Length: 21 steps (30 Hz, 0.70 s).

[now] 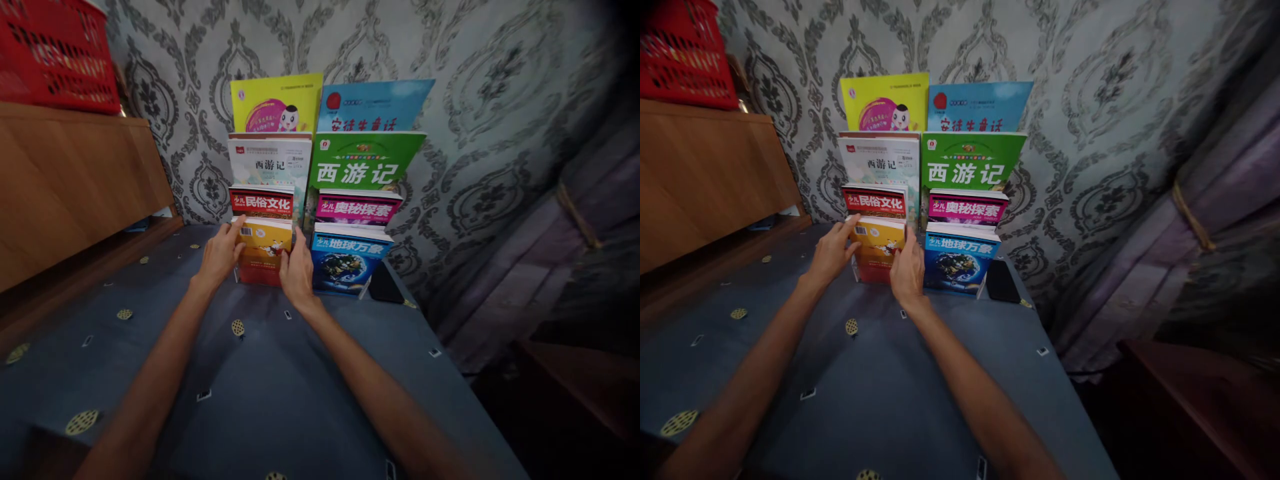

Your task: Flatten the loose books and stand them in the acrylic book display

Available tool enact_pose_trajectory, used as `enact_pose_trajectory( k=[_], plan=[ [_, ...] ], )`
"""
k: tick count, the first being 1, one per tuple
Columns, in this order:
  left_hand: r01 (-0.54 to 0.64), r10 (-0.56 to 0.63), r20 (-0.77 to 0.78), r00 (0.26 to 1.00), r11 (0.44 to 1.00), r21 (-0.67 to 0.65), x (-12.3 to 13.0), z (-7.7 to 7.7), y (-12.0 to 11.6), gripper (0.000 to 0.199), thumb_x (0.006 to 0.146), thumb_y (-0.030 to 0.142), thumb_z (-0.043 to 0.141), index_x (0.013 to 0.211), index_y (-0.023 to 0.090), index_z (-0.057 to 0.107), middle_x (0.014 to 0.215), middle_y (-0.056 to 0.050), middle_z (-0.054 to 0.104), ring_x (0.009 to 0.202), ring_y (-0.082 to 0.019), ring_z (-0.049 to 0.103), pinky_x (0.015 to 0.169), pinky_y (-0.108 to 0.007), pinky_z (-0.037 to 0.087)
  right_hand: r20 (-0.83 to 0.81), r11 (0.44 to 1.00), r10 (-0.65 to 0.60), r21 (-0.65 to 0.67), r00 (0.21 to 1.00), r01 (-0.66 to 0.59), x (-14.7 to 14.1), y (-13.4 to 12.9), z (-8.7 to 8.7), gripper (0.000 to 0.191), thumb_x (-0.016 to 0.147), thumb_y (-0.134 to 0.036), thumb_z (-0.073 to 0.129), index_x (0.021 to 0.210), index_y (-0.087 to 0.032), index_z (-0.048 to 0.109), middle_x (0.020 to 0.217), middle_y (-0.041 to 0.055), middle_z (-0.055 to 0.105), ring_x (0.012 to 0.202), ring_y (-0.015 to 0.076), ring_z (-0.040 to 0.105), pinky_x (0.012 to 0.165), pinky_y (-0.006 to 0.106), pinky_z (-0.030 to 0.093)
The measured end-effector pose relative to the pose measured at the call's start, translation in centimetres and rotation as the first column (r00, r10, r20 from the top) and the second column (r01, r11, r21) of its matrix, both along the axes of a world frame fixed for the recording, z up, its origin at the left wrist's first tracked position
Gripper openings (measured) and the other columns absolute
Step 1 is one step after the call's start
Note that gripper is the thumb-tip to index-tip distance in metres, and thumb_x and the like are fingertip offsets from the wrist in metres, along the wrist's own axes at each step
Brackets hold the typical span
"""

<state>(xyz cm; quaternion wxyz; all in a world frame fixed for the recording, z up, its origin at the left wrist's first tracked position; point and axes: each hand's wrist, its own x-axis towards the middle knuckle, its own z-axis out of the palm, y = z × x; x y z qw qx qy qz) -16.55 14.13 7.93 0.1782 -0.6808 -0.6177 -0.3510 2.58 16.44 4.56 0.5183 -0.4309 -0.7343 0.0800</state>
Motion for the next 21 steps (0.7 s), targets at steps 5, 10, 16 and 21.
enact_pose_trajectory(
  k=[5, 10, 16, 21],
  plan=[
    [-0.030, 0.032, -0.060, 0.998, 0.999, 0.029, -0.1, 0.0, 0.2, 0.066, 0.085, 0.015, 0.067, 0.147, 0.028, 0.047, 0.104, -0.007, 0.063, 0.082, -0.023, 0.066, 0.078, -0.034, 0.055, 0.079, 0.998, -0.036, 0.046, 0.996, 0.032, 0.0, -0.5, 0.5, 0.061, 0.094, -0.016, 0.036, 0.155, -0.019, 0.029, 0.103, 0.0142, 0.063, 0.099, 0.0314, 0.061, 0.091, 0.050, 0.053],
    [-0.015, 0.017, -0.058, 0.998, 0.999, 0.036, -0.2, -0.1, 0.2, 0.065, 0.085, 0.015, 0.067, 0.146, 0.028, 0.048, 0.102, -0.007, 0.063, 0.080, -0.023, 0.066, 0.077, -0.034, 0.055, 0.138, 0.999, -0.018, 0.038, 0.990, 0.013, 0.4, -0.1, 1.2, 0.061, 0.095, -0.016, 0.038, 0.155, -0.021, 0.032, 0.099, 0.0131, 0.065, 0.091, 0.0302, 0.063, 0.086, 0.050, 0.055],
    [-0.039, 0.039, -0.016, 0.999, 0.998, -0.039, 0.1, 0.3, 0.0, 0.068, 0.086, 0.015, 0.067, 0.148, 0.029, 0.046, 0.106, -0.008, 0.063, 0.088, -0.027, 0.067, 0.083, -0.039, 0.054, 0.194, 0.999, -0.031, -0.021, 0.980, 0.036, 0.4, 0.1, 2.2, 0.060, 0.095, -0.016, 0.040, 0.154, -0.017, 0.034, 0.114, 0.0193, 0.064, 0.095, 0.0323, 0.065, 0.083, 0.049, 0.056],
    [-0.037, 0.038, 0.015, 0.999, 0.999, -0.021, 0.3, -0.1, -0.3, 0.069, 0.087, 0.016, 0.066, 0.150, 0.030, 0.043, 0.111, -0.008, 0.063, 0.094, -0.027, 0.068, 0.086, -0.038, 0.054, 0.193, 0.998, -0.055, 0.002, 0.980, 0.056, 0.2, 0.2, 2.2, 0.058, 0.095, -0.019, 0.044, 0.153, -0.014, 0.036, 0.115, 0.0194, 0.067, 0.100, 0.0323, 0.066, 0.087, 0.046, 0.055]
  ],
)
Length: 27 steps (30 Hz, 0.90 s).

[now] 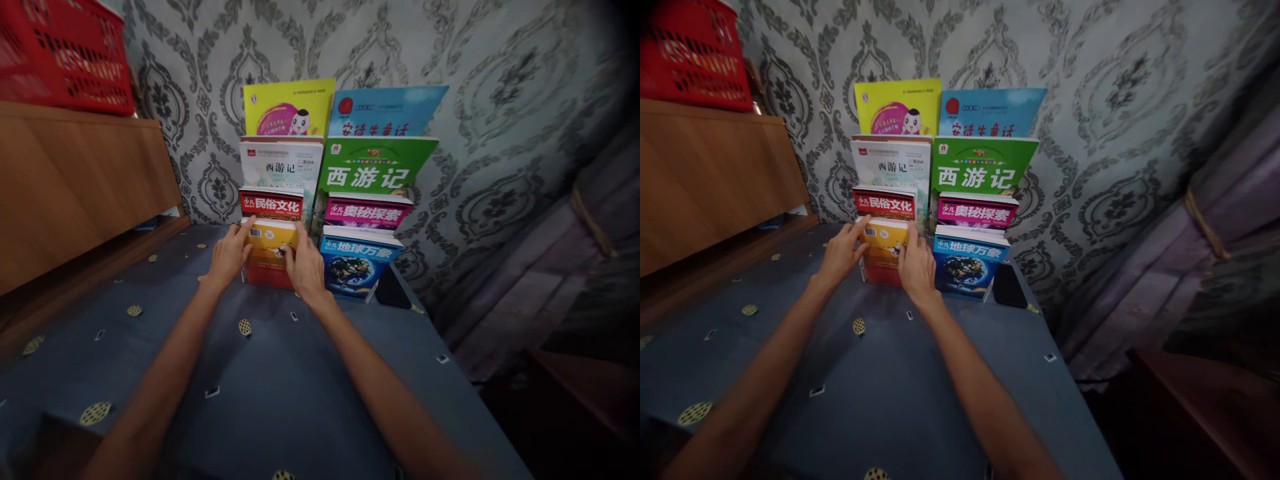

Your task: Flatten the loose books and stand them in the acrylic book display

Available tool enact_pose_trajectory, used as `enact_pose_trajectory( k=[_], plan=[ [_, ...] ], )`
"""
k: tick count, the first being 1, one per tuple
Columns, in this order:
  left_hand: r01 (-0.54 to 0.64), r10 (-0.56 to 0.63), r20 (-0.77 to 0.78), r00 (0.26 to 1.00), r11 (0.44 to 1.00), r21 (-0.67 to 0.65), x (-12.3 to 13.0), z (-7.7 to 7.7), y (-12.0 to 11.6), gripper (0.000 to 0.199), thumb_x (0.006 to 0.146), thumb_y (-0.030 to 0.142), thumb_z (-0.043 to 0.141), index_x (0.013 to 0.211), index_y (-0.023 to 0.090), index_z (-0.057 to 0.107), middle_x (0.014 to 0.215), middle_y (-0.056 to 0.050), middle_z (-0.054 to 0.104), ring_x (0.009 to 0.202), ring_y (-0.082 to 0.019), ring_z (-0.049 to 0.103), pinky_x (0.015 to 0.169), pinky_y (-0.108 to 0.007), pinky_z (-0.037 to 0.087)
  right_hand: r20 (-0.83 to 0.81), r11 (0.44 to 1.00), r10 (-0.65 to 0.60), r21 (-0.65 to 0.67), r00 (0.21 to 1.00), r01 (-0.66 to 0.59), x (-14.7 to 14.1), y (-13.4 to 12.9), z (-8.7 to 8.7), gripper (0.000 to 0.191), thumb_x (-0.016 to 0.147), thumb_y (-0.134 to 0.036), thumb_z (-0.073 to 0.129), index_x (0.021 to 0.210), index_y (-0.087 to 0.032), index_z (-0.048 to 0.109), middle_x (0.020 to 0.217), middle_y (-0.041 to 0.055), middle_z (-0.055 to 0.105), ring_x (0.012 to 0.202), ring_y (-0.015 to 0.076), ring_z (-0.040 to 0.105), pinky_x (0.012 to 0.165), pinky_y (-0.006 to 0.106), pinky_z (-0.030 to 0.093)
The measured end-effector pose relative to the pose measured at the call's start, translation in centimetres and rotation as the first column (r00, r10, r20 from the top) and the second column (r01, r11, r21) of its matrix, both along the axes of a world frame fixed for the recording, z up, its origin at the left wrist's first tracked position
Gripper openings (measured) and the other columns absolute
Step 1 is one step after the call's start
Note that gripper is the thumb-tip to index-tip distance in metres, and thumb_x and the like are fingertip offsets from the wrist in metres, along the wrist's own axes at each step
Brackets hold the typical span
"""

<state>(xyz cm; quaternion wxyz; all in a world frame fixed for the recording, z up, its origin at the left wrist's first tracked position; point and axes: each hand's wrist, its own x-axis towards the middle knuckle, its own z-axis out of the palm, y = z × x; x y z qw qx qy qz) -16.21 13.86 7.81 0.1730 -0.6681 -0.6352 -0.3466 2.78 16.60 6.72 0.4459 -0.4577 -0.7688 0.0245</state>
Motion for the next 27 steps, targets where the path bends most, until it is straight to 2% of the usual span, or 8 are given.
enact_pose_trajectory(
  k=[4, 6, 10, 13, 21, 27],
  plan=[
    [0.076, -0.086, 0.136, 0.987, 0.994, 0.074, -0.3, -1.0, 0.4, 0.083, 0.087, 0.014, 0.064, 0.158, 0.026, 0.024, 0.124, -0.013, 0.064, 0.104, -0.028, 0.068, 0.090, -0.041, 0.054, -0.004, 0.999, -0.054, 0.009, 0.999, 0.054, -0.3, -0.1, -0.2, 0.059, 0.096, -0.021, 0.047, 0.153, -0.014, 0.036, 0.111, 0.0186, 0.070, 0.098, 0.0310, 0.068, 0.082, 0.042, 0.055],
    [0.099, -0.121, 0.219, 0.968, 0.989, 0.106, -0.6, -1.5, 0.9, 0.085, 0.086, 0.014, 0.064, 0.158, 0.022, 0.021, 0.126, -0.015, 0.066, 0.107, -0.029, 0.068, 0.091, -0.043, 0.055, 0.013, 0.996, -0.091, 0.007, 0.996, 0.091, -0.4, -0.3, -0.2, 0.060, 0.096, -0.022, 0.049, 0.154, -0.016, 0.036, 0.108, 0.0177, 0.072, 0.095, 0.0306, 0.068, 0.078, 0.040, 0.055],
    [0.103, -0.122, 0.267, 0.956, 0.991, 0.084, -1.1, -1.9, 1.6, 0.061, 0.083, 0.015, 0.066, 0.141, 0.016, 0.046, 0.123, -0.015, 0.069, 0.107, -0.028, 0.068, 0.094, -0.043, 0.054, 0.093, 0.984, -0.173, -0.025, 0.981, 0.176, -0.5, -0.7, -0.1, 0.069, 0.096, -0.022, 0.050, 0.160, -0.017, 0.025, 0.093, 0.0134, 0.075, 0.080, 0.0270, 0.071, 0.067, 0.034, 0.054],
    [0.091, -0.106, 0.267, 0.958, 0.994, 0.067, -1.0, -1.7, 1.7, 0.047, 0.083, 0.015, 0.065, 0.129, 0.014, 0.056, 0.117, -0.014, 0.072, 0.105, -0.027, 0.069, 0.092, -0.040, 0.055, 0.143, 0.978, -0.191, -0.058, 0.971, 0.200, -0.5, -0.9, 0.2, 0.074, 0.098, -0.021, 0.049, 0.163, -0.017, 0.014, 0.085, 0.0113, 0.076, 0.069, 0.0251, 0.071, 0.064, 0.033, 0.053],
    [0.081, -0.095, 0.246, 0.965, 0.995, 0.065, -0.7, -1.5, 1.6, 0.034, 0.083, 0.014, 0.065, 0.117, 0.014, 0.061, 0.113, -0.013, 0.073, 0.100, -0.026, 0.069, 0.089, -0.037, 0.055, 0.170, 0.977, -0.173, -0.095, 0.970, 0.191, -0.9, -0.9, 0.4, 0.071, 0.097, -0.016, 0.045, 0.161, -0.013, 0.016, 0.093, 0.0157, 0.077, 0.072, 0.0273, 0.073, 0.068, 0.035, 0.055],
    [0.059, -0.068, 0.235, 0.970, 0.997, 0.045, -0.9, -1.6, 1.6, 0.037, 0.084, 0.016, 0.065, 0.120, 0.015, 0.059, 0.112, -0.012, 0.073, 0.098, -0.026, 0.069, 0.087, -0.035, 0.054, 0.138, 0.980, -0.152, -0.106, 0.979, 0.167, -1.1, -1.0, 0.3, 0.071, 0.096, -0.014, 0.042, 0.162, -0.013, 0.014, 0.103, 0.0181, 0.076, 0.074, 0.0278, 0.073, 0.071, 0.038, 0.057]
  ],
)
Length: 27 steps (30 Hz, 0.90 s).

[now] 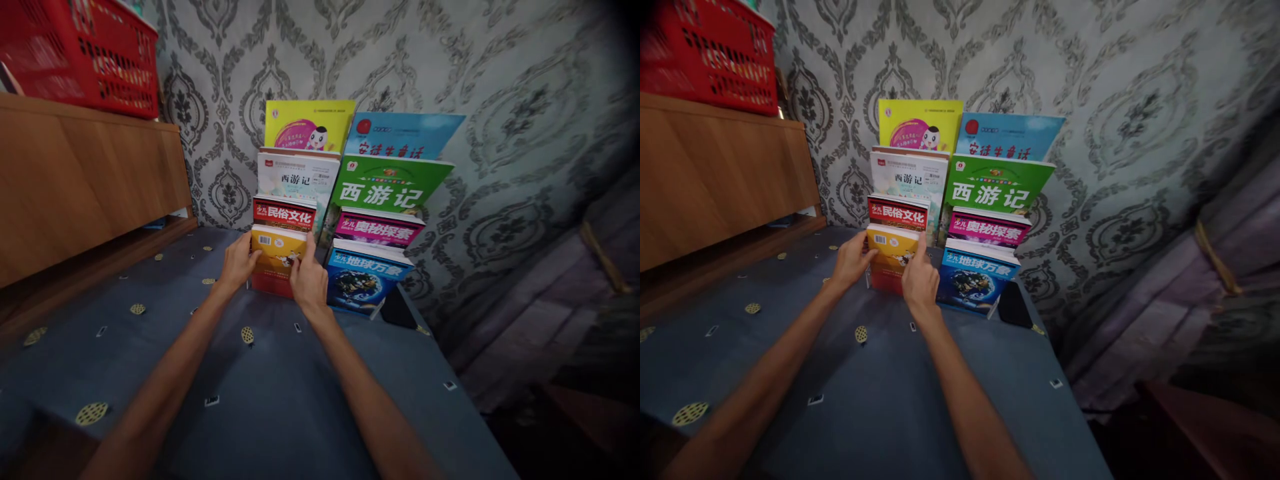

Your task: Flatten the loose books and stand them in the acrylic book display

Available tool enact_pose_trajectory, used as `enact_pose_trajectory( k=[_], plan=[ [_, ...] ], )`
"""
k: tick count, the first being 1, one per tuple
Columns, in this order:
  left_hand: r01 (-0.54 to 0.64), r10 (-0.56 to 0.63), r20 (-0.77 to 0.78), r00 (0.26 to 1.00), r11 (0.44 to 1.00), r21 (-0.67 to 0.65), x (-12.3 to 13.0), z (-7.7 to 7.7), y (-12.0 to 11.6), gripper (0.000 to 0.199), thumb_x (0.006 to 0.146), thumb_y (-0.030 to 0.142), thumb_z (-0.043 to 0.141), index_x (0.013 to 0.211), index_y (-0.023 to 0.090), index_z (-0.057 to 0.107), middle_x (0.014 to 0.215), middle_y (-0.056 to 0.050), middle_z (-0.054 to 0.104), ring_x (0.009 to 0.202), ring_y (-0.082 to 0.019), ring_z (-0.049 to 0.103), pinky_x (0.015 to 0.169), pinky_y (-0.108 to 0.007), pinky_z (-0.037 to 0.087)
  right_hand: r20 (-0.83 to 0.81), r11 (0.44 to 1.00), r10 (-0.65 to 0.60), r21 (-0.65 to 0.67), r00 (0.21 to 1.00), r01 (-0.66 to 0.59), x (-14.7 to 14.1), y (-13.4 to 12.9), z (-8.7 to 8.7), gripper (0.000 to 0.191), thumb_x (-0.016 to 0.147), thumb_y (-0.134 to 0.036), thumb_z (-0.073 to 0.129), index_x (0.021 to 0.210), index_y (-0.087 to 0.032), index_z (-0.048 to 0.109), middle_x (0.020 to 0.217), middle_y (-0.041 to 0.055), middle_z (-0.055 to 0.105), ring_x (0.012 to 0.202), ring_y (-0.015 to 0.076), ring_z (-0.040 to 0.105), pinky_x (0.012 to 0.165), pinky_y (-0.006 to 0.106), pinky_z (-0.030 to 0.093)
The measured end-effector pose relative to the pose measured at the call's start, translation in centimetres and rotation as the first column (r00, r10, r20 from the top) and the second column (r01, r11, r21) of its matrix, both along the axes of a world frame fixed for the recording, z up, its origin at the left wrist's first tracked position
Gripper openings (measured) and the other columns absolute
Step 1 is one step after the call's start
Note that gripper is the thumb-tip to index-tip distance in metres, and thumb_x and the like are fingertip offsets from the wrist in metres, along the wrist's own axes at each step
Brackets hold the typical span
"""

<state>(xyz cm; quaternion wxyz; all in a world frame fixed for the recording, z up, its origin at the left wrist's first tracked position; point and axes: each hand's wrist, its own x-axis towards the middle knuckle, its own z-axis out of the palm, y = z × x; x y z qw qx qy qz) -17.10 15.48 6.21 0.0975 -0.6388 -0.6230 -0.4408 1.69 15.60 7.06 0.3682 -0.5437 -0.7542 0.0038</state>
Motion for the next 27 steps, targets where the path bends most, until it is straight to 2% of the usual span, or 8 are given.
enact_pose_trajectory(
  k=[3, 7, 9, 12, 17, 21, 27],
  plan=[
    [0.018, -0.018, 0.006, 1.000, 1.000, 0.000, 0.0, 0.1, -0.1, 0.038, 0.084, 0.015, 0.065, 0.122, 0.014, 0.058, 0.115, -0.012, 0.072, 0.101, -0.026, 0.068, 0.089, -0.035, 0.053, -0.045, 1.000, 0.030, 0.004, 0.999, -0.030, 0.2, -0.2, -0.6, 0.071, 0.096, -0.016, 0.041, 0.162, -0.013, 0.014, 0.103, 0.0171, 0.076, 0.076, 0.0292, 0.074, 0.073, 0.040, 0.057],
    [0.013, -0.013, -0.005, 1.000, 1.000, -0.019, 0.0, 0.1, -0.2, 0.032, 0.085, 0.017, 0.063, 0.117, 0.014, 0.059, 0.113, -0.012, 0.071, 0.103, -0.026, 0.066, 0.089, -0.035, 0.052, -0.174, 0.998, 0.043, -0.046, 0.984, -0.052, 0.4, -0.8, -3.1, 0.075, 0.096, -0.018, 0.041, 0.160, -0.004, 0.004, 0.097, 0.0160, 0.077, 0.083, 0.0299, 0.074, 0.075, 0.038, 0.057],
    [-0.002, 0.002, -0.012, 1.000, 0.999, -0.036, -0.1, 0.1, -0.2, 0.027, 0.086, 0.019, 0.063, 0.112, 0.014, 0.059, 0.109, -0.012, 0.071, 0.100, -0.026, 0.067, 0.088, -0.036, 0.051, -0.188, 0.995, 0.062, -0.066, 0.980, -0.075, 0.6, -1.1, -4.7, 0.071, 0.094, -0.017, 0.043, 0.157, 0.000, 0.015, 0.112, 0.0207, 0.074, 0.098, 0.0295, 0.073, 0.085, 0.037, 0.056],
    [-0.016, 0.015, -0.013, 1.000, 0.998, -0.060, -0.2, 0.0, -0.3, 0.021, 0.087, 0.020, 0.063, 0.107, 0.015, 0.060, 0.103, -0.011, 0.072, 0.096, -0.025, 0.068, 0.086, -0.035, 0.052, -0.102, 0.992, 0.090, -0.084, 0.991, -0.099, 0.8, -1.4, -6.0, 0.057, 0.092, -0.015, 0.046, 0.146, 0.002, 0.039, 0.127, 0.0247, 0.068, 0.115, 0.0293, 0.067, 0.101, 0.039, 0.050],
    [-0.050, 0.047, -0.030, 0.998, 0.993, -0.106, -0.1, -0.1, -0.4, 0.018, 0.088, 0.022, 0.062, 0.105, 0.016, 0.059, 0.097, -0.011, 0.073, 0.090, -0.025, 0.069, 0.081, -0.035, 0.052, 0.044, 0.990, 0.043, -0.136, 0.998, -0.036, 1.2, -2.0, -5.4, 0.050, 0.092, -0.017, 0.049, 0.138, 0.004, 0.048, 0.127, 0.0265, 0.066, 0.122, 0.0317, 0.062, 0.110, 0.043, 0.040],
    [-0.068, 0.063, -0.049, 0.997, 0.989, -0.129, 0.0, -0.1, -0.5, 0.021, 0.088, 0.023, 0.062, 0.108, 0.014, 0.059, 0.099, -0.013, 0.074, 0.091, -0.026, 0.070, 0.080, -0.035, 0.052, 0.075, 0.986, 0.029, -0.167, 0.997, -0.016, 1.3, -2.2, -5.0, 0.039, 0.093, -0.021, 0.050, 0.127, -0.001, 0.056, 0.117, 0.0239, 0.070, 0.114, 0.0311, 0.065, 0.104, 0.041, 0.043],
    [-0.094, 0.088, -0.052, 0.995, 0.986, -0.138, 0.2, -0.1, -0.3, 0.018, 0.089, 0.021, 0.060, 0.106, 0.015, 0.059, 0.099, -0.013, 0.074, 0.091, -0.026, 0.070, 0.082, -0.036, 0.052, 0.054, 0.987, 0.020, -0.158, 0.998, -0.012, 1.4, -1.5, -5.4, 0.029, 0.090, -0.022, 0.056, 0.115, -0.009, 0.059, 0.109, 0.0205, 0.073, 0.107, 0.0297, 0.066, 0.097, 0.040, 0.044]
  ],
)
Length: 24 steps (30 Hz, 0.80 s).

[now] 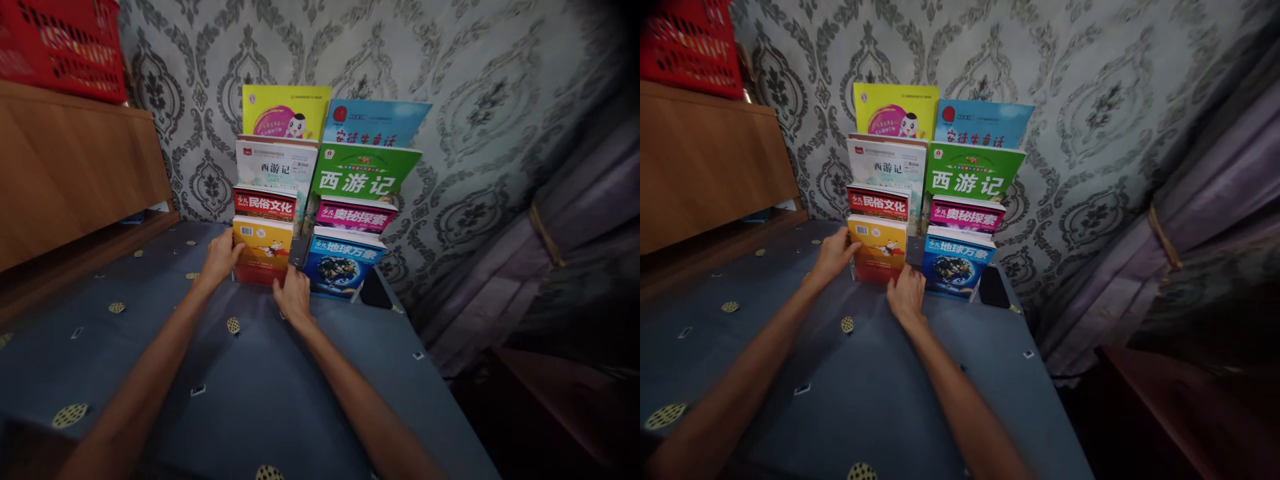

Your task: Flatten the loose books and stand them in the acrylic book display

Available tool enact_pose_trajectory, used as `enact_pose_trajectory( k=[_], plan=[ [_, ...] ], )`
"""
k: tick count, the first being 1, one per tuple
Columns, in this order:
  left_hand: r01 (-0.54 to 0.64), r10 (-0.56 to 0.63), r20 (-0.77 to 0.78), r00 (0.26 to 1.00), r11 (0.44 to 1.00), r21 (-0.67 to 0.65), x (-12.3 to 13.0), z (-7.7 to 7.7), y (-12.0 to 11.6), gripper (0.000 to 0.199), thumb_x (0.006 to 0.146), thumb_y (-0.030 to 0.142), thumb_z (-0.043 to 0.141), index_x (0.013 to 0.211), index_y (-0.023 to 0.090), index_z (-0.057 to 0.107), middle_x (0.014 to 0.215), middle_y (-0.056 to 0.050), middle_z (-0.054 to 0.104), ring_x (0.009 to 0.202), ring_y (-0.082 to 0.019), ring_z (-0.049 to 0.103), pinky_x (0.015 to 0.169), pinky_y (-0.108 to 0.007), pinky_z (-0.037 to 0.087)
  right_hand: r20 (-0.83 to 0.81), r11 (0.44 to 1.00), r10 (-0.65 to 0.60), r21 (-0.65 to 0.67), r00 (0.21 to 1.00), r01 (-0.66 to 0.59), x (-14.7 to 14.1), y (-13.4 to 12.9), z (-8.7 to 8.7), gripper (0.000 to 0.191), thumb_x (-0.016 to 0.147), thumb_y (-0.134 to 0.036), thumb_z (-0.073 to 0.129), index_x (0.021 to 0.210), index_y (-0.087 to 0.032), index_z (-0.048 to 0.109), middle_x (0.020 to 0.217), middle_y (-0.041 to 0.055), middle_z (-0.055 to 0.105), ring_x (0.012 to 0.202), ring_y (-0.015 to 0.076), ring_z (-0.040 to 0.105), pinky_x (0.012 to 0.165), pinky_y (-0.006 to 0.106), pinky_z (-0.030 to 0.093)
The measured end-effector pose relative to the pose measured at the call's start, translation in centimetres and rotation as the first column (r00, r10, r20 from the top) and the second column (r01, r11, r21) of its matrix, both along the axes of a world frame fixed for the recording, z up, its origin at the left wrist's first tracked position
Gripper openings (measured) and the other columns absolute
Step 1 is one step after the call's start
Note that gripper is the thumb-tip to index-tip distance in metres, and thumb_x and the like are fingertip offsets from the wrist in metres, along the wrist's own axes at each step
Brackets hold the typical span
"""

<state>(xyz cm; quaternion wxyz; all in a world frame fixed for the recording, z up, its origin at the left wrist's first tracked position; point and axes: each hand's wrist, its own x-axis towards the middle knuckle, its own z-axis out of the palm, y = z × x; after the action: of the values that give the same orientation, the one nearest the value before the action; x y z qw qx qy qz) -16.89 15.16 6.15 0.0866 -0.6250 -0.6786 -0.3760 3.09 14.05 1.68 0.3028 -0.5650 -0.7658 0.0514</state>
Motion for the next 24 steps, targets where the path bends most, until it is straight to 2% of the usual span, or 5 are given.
enact_pose_trajectory(
  k=[6, 11, 15, 20, 24],
  plan=[
    [-0.011, 0.011, -0.013, 1.000, 1.000, 0.011, 0.0, 0.0, 0.1, 0.017, 0.088, 0.021, 0.063, 0.104, 0.015, 0.060, 0.095, -0.011, 0.074, 0.087, -0.025, 0.070, 0.081, -0.036, 0.054, -0.021, 1.000, 0.008, -0.012, 1.000, -0.008, 0.1, 0.1, -0.1, 0.034, 0.089, -0.021, 0.058, 0.120, -0.009, 0.056, 0.112, 0.0211, 0.072, 0.110, 0.0305, 0.065, 0.097, 0.040, 0.044],
    [-0.017, 0.016, -0.040, 0.999, 1.000, -0.006, 0.1, 0.3, -0.2, 0.018, 0.088, 0.022, 0.061, 0.105, 0.015, 0.060, 0.097, -0.012, 0.074, 0.091, -0.027, 0.071, 0.082, -0.037, 0.054, 0.009, 1.000, 0.011, -0.010, 1.000, -0.010, 0.1, -0.2, 0.1, 0.028, 0.090, -0.021, 0.055, 0.115, -0.010, 0.057, 0.111, 0.0213, 0.072, 0.109, 0.0307, 0.065, 0.098, 0.041, 0.044],
    [-0.014, 0.013, -0.028, 1.000, 1.000, -0.023, 0.8, 0.5, -1.0, 0.035, 0.091, 0.021, 0.058, 0.124, 0.010, 0.054, 0.106, -0.017, 0.073, 0.098, -0.031, 0.071, 0.087, -0.042, 0.055, -0.004, 0.999, 0.017, -0.027, 1.000, -0.017, 0.0, -0.5, 0.5, 0.031, 0.091, -0.021, 0.054, 0.119, -0.008, 0.056, 0.111, 0.0229, 0.072, 0.111, 0.0318, 0.066, 0.100, 0.043, 0.045],
    [0.001, 0.008, -0.077, 0.997, 0.992, 0.124, 2.9, 1.1, -2.1, 0.077, 0.086, 0.015, 0.063, 0.154, 0.013, 0.025, 0.134, -0.021, 0.057, 0.124, -0.036, 0.059, 0.102, -0.047, 0.051, -0.150, 0.994, 0.089, -0.050, 0.985, -0.098, -0.1, -0.2, 1.1, 0.056, 0.089, -0.021, 0.055, 0.141, -0.006, 0.041, 0.129, 0.0227, 0.066, 0.117, 0.0315, 0.065, 0.102, 0.044, 0.047],
    [-0.006, 0.018, -0.119, 0.993, 0.995, 0.103, 3.9, 1.8, -2.3, 0.072, 0.087, 0.013, 0.061, 0.153, 0.025, 0.035, 0.133, -0.015, 0.050, 0.118, -0.034, 0.062, 0.097, -0.049, 0.054, -0.356, 0.988, 0.146, 0.010, 0.923, -0.153, -0.6, 0.7, 1.5, 0.068, 0.087, -0.021, 0.055, 0.149, -0.006, 0.031, 0.147, 0.0232, 0.052, 0.133, 0.0303, 0.055, 0.108, 0.043, 0.046]
  ],
)
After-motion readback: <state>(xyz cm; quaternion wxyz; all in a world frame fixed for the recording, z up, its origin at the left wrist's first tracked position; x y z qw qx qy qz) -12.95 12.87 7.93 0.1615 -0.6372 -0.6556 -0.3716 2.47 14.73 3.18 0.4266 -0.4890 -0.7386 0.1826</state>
